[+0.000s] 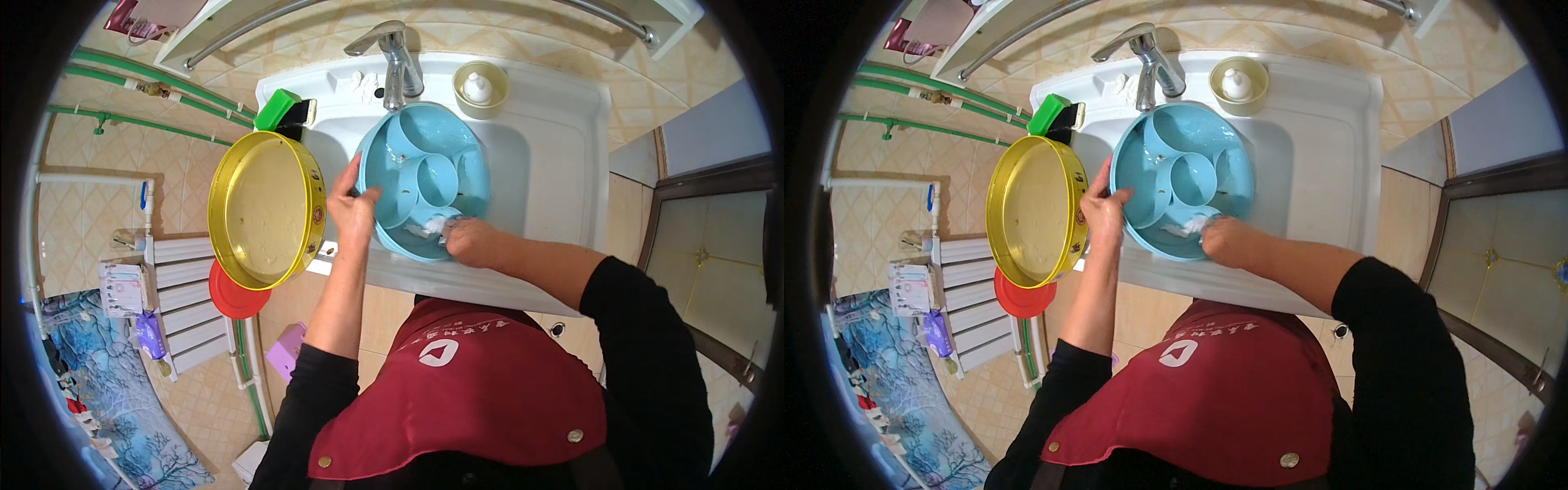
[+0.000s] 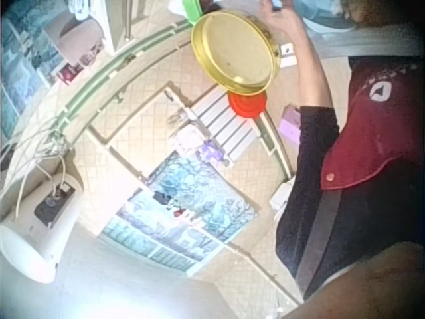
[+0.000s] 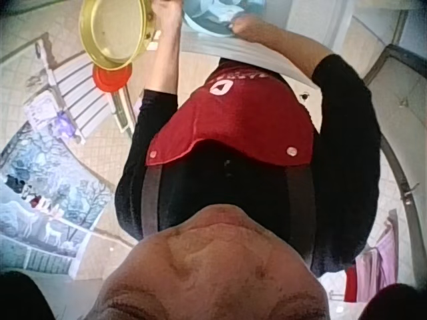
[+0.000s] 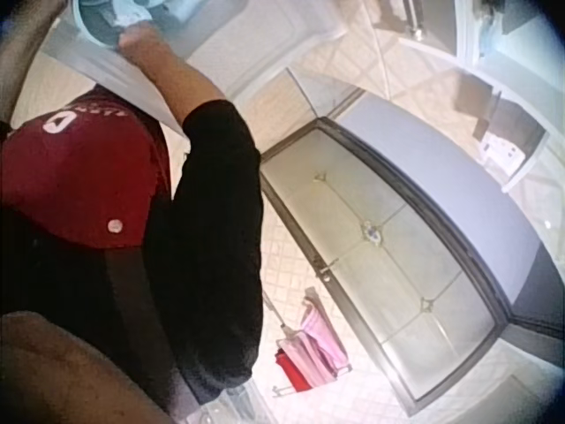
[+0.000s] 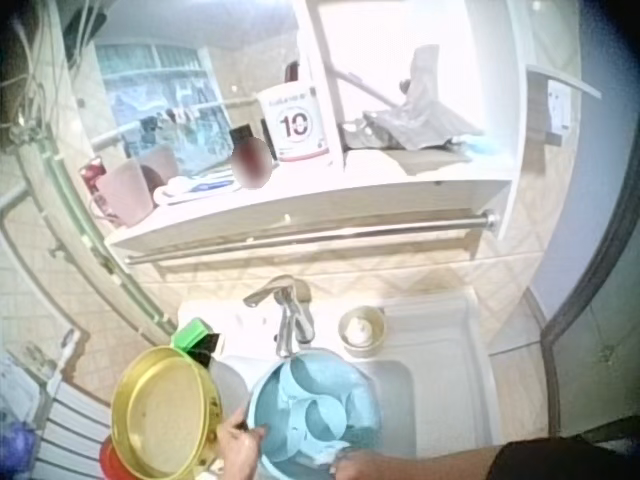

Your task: The person washes a blue divided plate and a yellow tray in a bathroom sink using a sponge, rinses them, and places them in a yellow bucket. They then carry the bucket to a living room, set the items on a table, and wipe the table surface with a cloth.

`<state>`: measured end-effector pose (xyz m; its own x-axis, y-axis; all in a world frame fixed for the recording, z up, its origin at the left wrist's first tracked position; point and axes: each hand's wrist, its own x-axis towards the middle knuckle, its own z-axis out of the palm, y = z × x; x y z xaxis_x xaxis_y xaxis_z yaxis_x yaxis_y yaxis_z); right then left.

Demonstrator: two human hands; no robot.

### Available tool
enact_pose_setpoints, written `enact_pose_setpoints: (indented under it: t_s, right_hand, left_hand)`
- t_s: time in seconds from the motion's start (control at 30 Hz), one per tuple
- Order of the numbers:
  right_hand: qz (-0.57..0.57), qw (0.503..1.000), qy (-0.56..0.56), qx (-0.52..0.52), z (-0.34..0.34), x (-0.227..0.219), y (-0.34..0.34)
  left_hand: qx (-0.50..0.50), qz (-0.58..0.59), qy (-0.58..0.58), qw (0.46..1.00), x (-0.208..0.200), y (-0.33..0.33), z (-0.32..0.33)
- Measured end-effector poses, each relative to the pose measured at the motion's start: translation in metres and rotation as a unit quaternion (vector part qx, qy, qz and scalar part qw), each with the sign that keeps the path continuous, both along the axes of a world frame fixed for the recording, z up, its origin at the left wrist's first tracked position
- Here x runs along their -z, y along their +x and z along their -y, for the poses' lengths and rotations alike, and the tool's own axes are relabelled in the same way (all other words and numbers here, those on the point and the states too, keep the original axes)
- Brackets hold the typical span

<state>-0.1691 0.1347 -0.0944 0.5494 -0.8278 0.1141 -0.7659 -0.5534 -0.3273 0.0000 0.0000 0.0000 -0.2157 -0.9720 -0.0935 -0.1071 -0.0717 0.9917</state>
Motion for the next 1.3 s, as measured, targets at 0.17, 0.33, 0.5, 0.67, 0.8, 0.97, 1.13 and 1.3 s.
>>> enact_pose_setpoints:
  t_s: [0.17,0.33,0.5,0.67,0.8,0.97,1.13,1.3]
  right_hand:
    - [0.104,0.957,0.223,0.156,-0.003,-0.011,0.005]
    - [0.528,0.704,0.344,0.328,0.005,-0.042,0.051]
    - [0.663,0.577,0.326,0.348,0.005,-0.049,0.085]
    - [0.359,0.902,0.179,0.159,-0.019,-0.027,0.039]
    - [0.283,0.934,0.152,0.155,-0.027,-0.027,0.001]
    - [0.416,0.870,0.093,0.247,-0.031,-0.082,-0.020]
    - [0.554,0.750,0.177,0.316,-0.032,-0.111,-0.058]
    - [0.618,0.589,0.213,0.475,-0.029,-0.100,-0.089]
  left_hand:
    - [-0.043,-0.029,-0.079,0.996,0.015,-0.007,-0.007]
    - [-0.009,0.048,-0.183,0.982,0.010,-0.027,-0.026]
    - [-0.035,0.058,-0.184,0.980,0.002,-0.025,-0.031]
    - [-0.077,-0.012,-0.080,0.994,0.007,-0.011,-0.012]
    - [-0.100,-0.016,0.053,0.993,-0.022,-0.016,-0.013]
    - [-0.124,-0.133,0.182,0.966,-0.004,0.021,-0.010]
    - [-0.148,-0.179,0.289,0.929,-0.001,0.018,-0.026]
    - [-0.129,-0.208,0.286,0.926,0.030,0.036,-0.031]
